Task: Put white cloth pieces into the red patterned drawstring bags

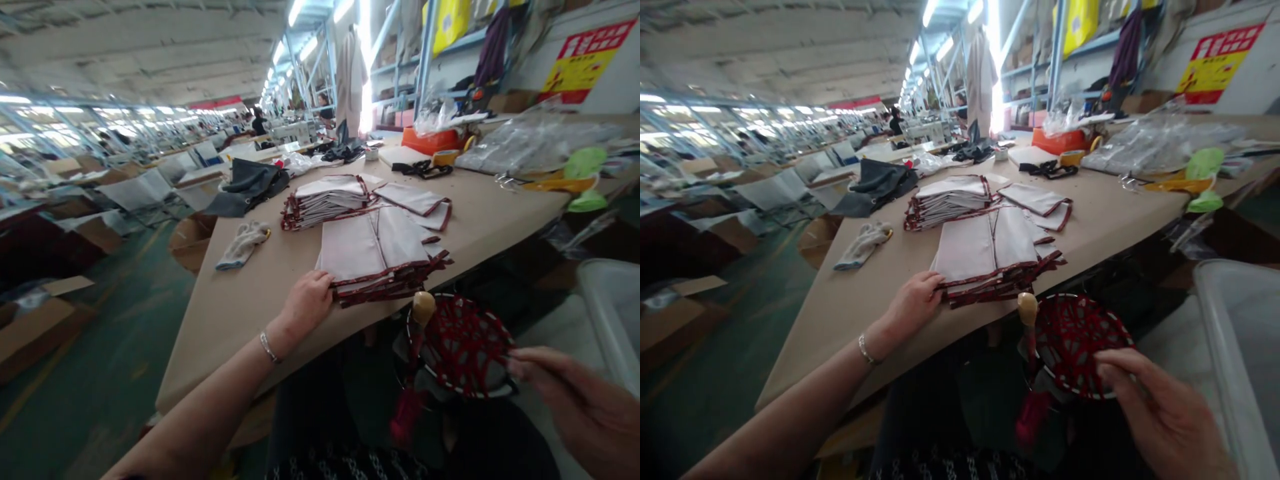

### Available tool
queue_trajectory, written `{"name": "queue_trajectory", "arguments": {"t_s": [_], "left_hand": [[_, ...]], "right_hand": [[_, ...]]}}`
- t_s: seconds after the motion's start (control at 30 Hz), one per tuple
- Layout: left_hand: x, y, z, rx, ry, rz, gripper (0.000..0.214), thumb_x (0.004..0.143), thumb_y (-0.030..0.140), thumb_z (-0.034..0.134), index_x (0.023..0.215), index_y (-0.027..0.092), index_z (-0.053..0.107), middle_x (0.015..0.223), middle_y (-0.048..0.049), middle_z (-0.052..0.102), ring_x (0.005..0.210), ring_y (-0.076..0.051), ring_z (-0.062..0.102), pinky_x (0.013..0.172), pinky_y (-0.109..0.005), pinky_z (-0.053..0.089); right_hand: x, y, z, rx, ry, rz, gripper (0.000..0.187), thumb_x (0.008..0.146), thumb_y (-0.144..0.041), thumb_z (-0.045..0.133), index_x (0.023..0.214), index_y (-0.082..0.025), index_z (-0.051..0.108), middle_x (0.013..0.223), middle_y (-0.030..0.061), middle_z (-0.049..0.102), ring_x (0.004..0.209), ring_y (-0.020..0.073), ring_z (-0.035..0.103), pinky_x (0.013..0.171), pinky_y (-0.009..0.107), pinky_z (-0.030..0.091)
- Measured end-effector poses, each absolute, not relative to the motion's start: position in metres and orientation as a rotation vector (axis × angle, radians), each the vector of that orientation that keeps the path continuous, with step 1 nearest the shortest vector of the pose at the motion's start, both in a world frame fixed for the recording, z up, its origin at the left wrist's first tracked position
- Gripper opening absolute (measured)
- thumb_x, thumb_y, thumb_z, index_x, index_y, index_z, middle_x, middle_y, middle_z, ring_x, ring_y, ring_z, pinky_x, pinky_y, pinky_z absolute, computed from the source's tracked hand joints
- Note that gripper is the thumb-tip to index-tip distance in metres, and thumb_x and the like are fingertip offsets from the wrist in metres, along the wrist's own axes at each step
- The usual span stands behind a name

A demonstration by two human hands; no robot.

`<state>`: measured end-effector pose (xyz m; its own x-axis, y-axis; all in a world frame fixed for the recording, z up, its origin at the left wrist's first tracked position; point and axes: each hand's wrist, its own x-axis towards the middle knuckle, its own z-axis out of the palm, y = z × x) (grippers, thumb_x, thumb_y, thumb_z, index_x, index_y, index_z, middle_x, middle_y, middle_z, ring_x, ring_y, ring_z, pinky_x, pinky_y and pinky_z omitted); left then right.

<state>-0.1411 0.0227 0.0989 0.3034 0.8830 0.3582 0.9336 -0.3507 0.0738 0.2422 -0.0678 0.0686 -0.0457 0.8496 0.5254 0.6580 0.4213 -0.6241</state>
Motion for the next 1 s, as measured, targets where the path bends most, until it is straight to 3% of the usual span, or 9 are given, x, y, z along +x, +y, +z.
{"name": "queue_trajectory", "arguments": {"t_s": [0.2, 0.4, 0.57, 0.7, 0.77, 0.83, 0.93, 1.0], "left_hand": [[-0.145, 0.031, 0.099, -2.429, -1.789, -0.350, 0.022, 0.088, 0.013, 0.044, 0.086, 0.013, 0.066, 0.088, -0.0082, 0.068, 0.083, -0.018, 0.064, 0.078, -0.030, 0.050], [-0.144, 0.046, 0.117, -2.310, -1.844, -0.481, 0.018, 0.087, 0.016, 0.046, 0.084, 0.018, 0.064, 0.086, -0.0062, 0.067, 0.078, -0.018, 0.063, 0.068, -0.027, 0.046], [-0.147, 0.050, 0.133, -2.280, -1.800, -0.606, 0.016, 0.085, 0.015, 0.047, 0.081, 0.019, 0.062, 0.085, -0.0053, 0.065, 0.077, -0.018, 0.061, 0.067, -0.027, 0.044], [-0.153, 0.057, 0.127, -2.268, -1.840, -0.786, 0.012, 0.082, 0.015, 0.049, 0.080, 0.019, 0.060, 0.089, -0.0053, 0.063, 0.075, -0.017, 0.059, 0.067, -0.028, 0.044], [-0.152, 0.060, 0.124, -2.272, -1.927, -1.061, 0.008, 0.078, 0.015, 0.052, 0.076, 0.019, 0.058, 0.079, -0.0027, 0.060, 0.070, -0.015, 0.057, 0.064, -0.027, 0.044], [-0.146, 0.059, 0.126, -2.223, -2.069, -1.623, 0.005, 0.076, 0.017, 0.054, 0.071, 0.018, 0.055, 0.065, 0.0015, 0.055, 0.061, -0.013, 0.055, 0.058, -0.024, 0.045], [-0.127, 0.040, 0.143, -1.863, -2.063, -2.802, 0.008, 0.072, 0.021, 0.060, 0.076, 0.019, 0.053, 0.063, 0.0046, 0.055, 0.053, -0.010, 0.054, 0.047, -0.020, 0.046], [-0.111, 0.017, 0.155, -1.637, -1.918, -3.340, 0.015, 0.070, 0.022, 0.065, 0.080, 0.019, 0.055, 0.068, 0.0037, 0.060, 0.055, -0.010, 0.057, 0.047, -0.020, 0.050]], "right_hand": [[0.134, -0.033, 0.107, -0.830, -2.196, 0.451, 0.015, 0.092, -0.019, 0.047, 0.095, -0.028, 0.059, 0.082, 0.0012, 0.066, 0.075, 0.0134, 0.063, 0.067, 0.024, 0.050], [0.046, 0.048, 0.139, -1.018, -2.510, -0.023, 0.019, 0.088, -0.023, 0.053, 0.105, -0.017, 0.062, 0.103, 0.0103, 0.063, 0.100, 0.0261, 0.055, 0.088, 0.039, 0.045], [0.021, 0.112, 0.149, -1.365, -2.614, -0.227, 0.026, 0.085, -0.010, 0.044, 0.099, -0.014, 0.065, 0.103, 0.0167, 0.064, 0.096, 0.0301, 0.060, 0.076, 0.039, 0.048], [0.040, 0.134, 0.158, -1.593, -2.391, -0.107, 0.036, 0.078, -0.007, 0.042, 0.107, -0.012, 0.063, 0.092, 0.0175, 0.068, 0.085, 0.0294, 0.065, 0.074, 0.039, 0.047], [0.049, 0.127, 0.160, -1.461, -2.221, -0.039, 0.047, 0.074, -0.005, 0.044, 0.118, -0.012, 0.058, 0.099, 0.0153, 0.069, 0.092, 0.0277, 0.064, 0.080, 0.037, 0.046], [0.055, 0.108, 0.157, -1.316, -2.092, -0.019, 0.050, 0.072, -0.005, 0.043, 0.120, -0.012, 0.054, 0.102, 0.0135, 0.068, 0.094, 0.0259, 0.063, 0.079, 0.034, 0.045], [0.063, 0.067, 0.145, -1.311, -2.139, 0.039, 0.032, 0.075, -0.010, 0.045, 0.104, -0.015, 0.058, 0.085, 0.0096, 0.067, 0.079, 0.0250, 0.063, 0.068, 0.032, 0.042], [0.071, 0.039, 0.135, -1.342, -2.204, 0.174, 0.023, 0.077, -0.011, 0.046, 0.094, -0.018, 0.059, 0.077, 0.0065, 0.064, 0.071, 0.0227, 0.060, 0.064, 0.031, 0.039]]}}
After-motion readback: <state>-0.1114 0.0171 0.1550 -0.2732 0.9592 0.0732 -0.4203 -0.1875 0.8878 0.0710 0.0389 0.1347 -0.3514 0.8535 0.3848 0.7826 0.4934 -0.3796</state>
